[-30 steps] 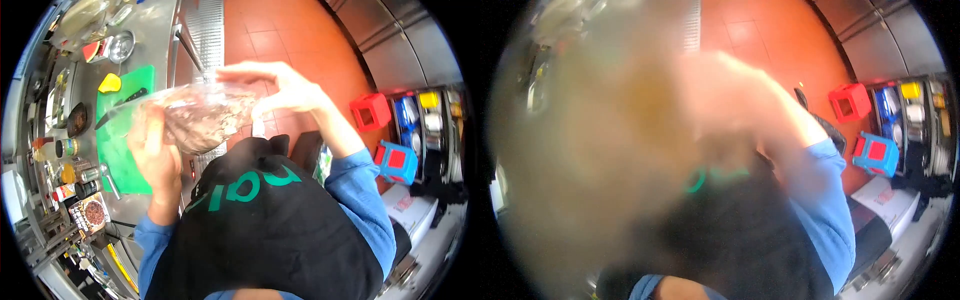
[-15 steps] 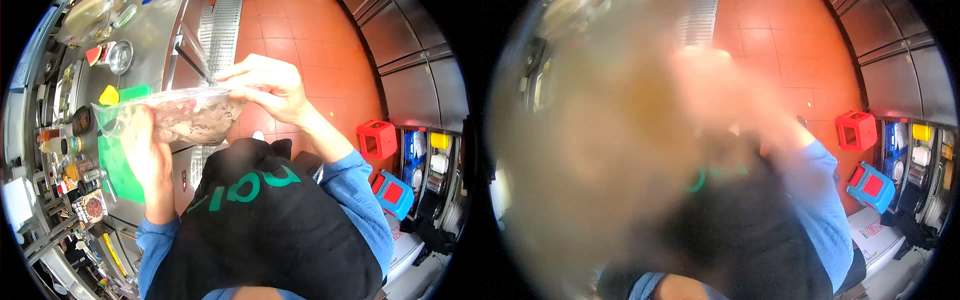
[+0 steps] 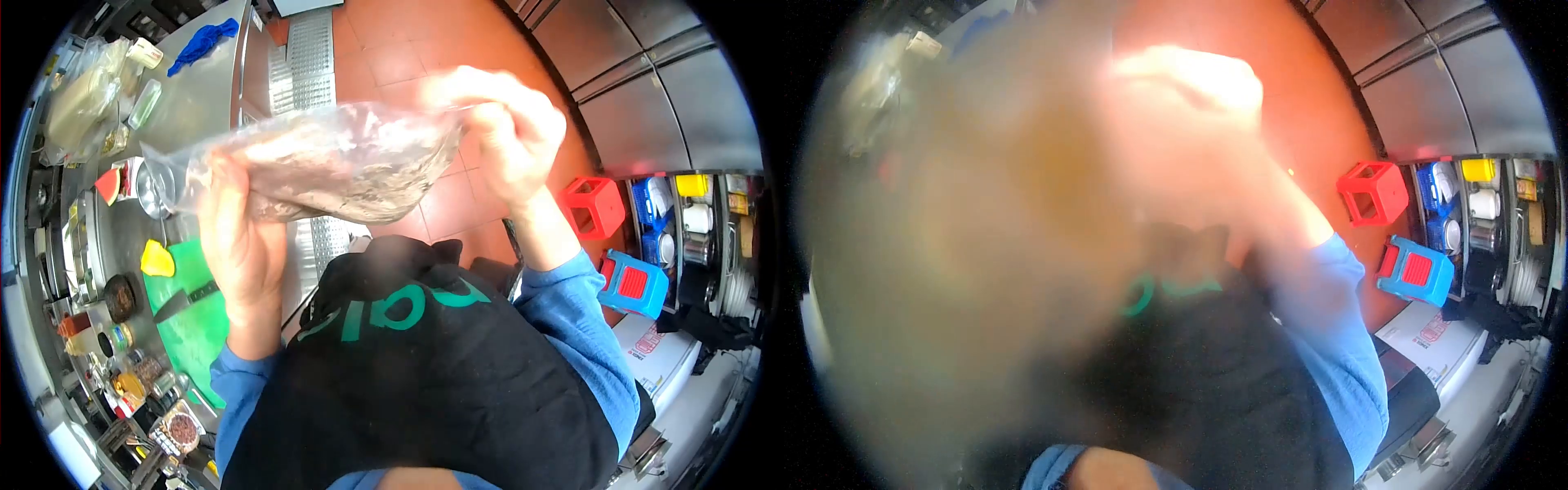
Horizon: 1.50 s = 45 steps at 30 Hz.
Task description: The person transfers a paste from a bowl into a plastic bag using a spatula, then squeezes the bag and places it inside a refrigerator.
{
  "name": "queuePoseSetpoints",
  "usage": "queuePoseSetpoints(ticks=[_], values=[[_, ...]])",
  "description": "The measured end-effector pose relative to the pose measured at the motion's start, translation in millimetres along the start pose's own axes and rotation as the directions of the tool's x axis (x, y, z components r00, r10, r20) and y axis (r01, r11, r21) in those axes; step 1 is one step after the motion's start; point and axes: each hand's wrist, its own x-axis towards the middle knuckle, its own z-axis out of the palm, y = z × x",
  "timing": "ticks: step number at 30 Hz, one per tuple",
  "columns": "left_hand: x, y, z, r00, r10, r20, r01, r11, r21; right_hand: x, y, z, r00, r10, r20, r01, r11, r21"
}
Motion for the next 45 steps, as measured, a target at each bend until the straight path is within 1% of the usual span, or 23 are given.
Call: queuePoseSetpoints(ticks=[2,5,8,10,11,12,14,16,18,20,21,22,24,25,26,28,29,32,33,35,37,42,45], values=[[20.1,10.0,9.5,0.999,0.006,0.037,-0.001,0.993,-0.116,21.6,7.0,14.3,0.937,0.319,0.144,-0.348,0.799,0.490],[48.4,7.8,1.7,0.987,0.022,0.158,0.016,0.971,-0.237,20.9,39.2,36.7,0.893,0.170,0.417,-0.417,0.663,0.622],[61.6,22.7,4.2,0.951,0.029,0.307,0.038,0.977,-0.211,39.1,47.6,55.6,0.840,0.149,0.522,-0.441,0.749,0.495],[75.7,32.1,-10.0,0.900,0.058,0.433,-0.102,0.991,0.081,39.7,58.7,63.1,0.762,0.263,0.592,-0.570,0.707,0.419],[87.7,28.2,-10.3,0.775,0.344,0.531,-0.586,0.706,0.397,48.7,62.3,72.4,0.778,0.252,0.576,-0.585,0.625,0.517],[98.8,23.8,-9.1,0.538,0.465,0.703,-0.826,0.128,0.548,57.5,64.6,80.6,0.790,0.244,0.562,-0.594,0.528,0.606],[110.3,27.2,-7.1,0.498,0.515,0.698,-0.809,-0.015,0.588,68.7,65.0,94.8,0.810,0.233,0.537,-0.558,0.586,0.587],[117.9,28.5,1.4,0.551,0.385,0.741,-0.726,-0.216,0.652,72.1,76.0,106.4,0.862,-0.108,0.495,-0.054,0.952,0.301],[130.2,32.7,5.8,0.616,0.255,0.745,-0.627,-0.414,0.660,75.5,112.2,102.2,0.821,-0.067,0.567,-0.144,0.937,0.319],[140.4,39.9,2.0,0.695,0.167,0.699,-0.683,-0.151,0.715,78.0,146.4,106.9,0.665,-0.349,0.661,-0.116,0.825,0.553],[149.2,37.3,0.4,0.698,0.123,0.705,-0.695,-0.118,0.709,64.9,142.1,111.1,0.736,-0.084,0.672,-0.549,0.507,0.665],[154.0,35.5,1.3,0.714,0.129,0.688,-0.676,-0.125,0.726,72.4,137.6,110.7,0.723,-0.099,0.683,-0.560,0.495,0.664],[163.4,31.3,5.7,0.754,0.028,0.656,-0.656,0.021,0.754,94.9,129.0,105.2,0.674,-0.048,0.737,-0.368,0.843,0.392],[169.3,34.8,9.0,0.741,-0.027,0.671,-0.670,0.045,0.741,87.3,126.8,114.3,0.769,0.124,0.627,-0.585,0.531,0.613],[169.8,34.5,12.2,0.756,-0.022,0.654,-0.653,0.033,0.757,95.9,132.9,115.2,0.761,0.107,0.640,-0.591,0.520,0.616],[173.8,32.9,19.8,0.907,0.088,0.412,-0.346,0.714,0.609,132.0,140.1,113.6,0.824,-0.259,0.505,-0.439,0.272,0.856],[182.3,32.1,7.9,0.892,0.144,0.429,-0.373,0.771,0.517,135.7,142.9,107.2,0.785,-0.026,0.618,-0.536,0.471,0.700],[183.9,-10.5,-35.7,0.925,-0.066,0.374,-0.201,0.750,0.630,163.2,140.6,99.0,0.815,0.209,0.540,-0.574,0.416,0.705],[175.7,-36.8,-34.8,0.956,-0.088,0.280,-0.092,0.816,0.571,163.0,141.4,100.9,0.771,0.305,0.559,-0.632,0.259,0.731],[171.2,-64.3,-35.8,0.977,-0.115,0.180,0.013,0.874,0.485,165.1,158.7,103.4,0.801,0.210,0.561,-0.599,0.287,0.748],[178.3,-68.5,-46.6,0.911,-0.295,0.287,0.191,0.920,0.342,165.2,168.9,106.1,0.816,0.109,0.567,-0.571,0.302,0.763],[186.4,-75.2,-37.0,0.947,-0.251,0.202,0.203,0.952,0.230,162.8,171.0,114.5,0.768,0.346,0.540,-0.630,0.248,0.736],[189.1,-74.6,-35.6,0.971,-0.210,0.111,0.154,0.913,0.378,169.7,185.5,123.8,0.758,0.512,0.404,-0.604,0.317,0.731]])
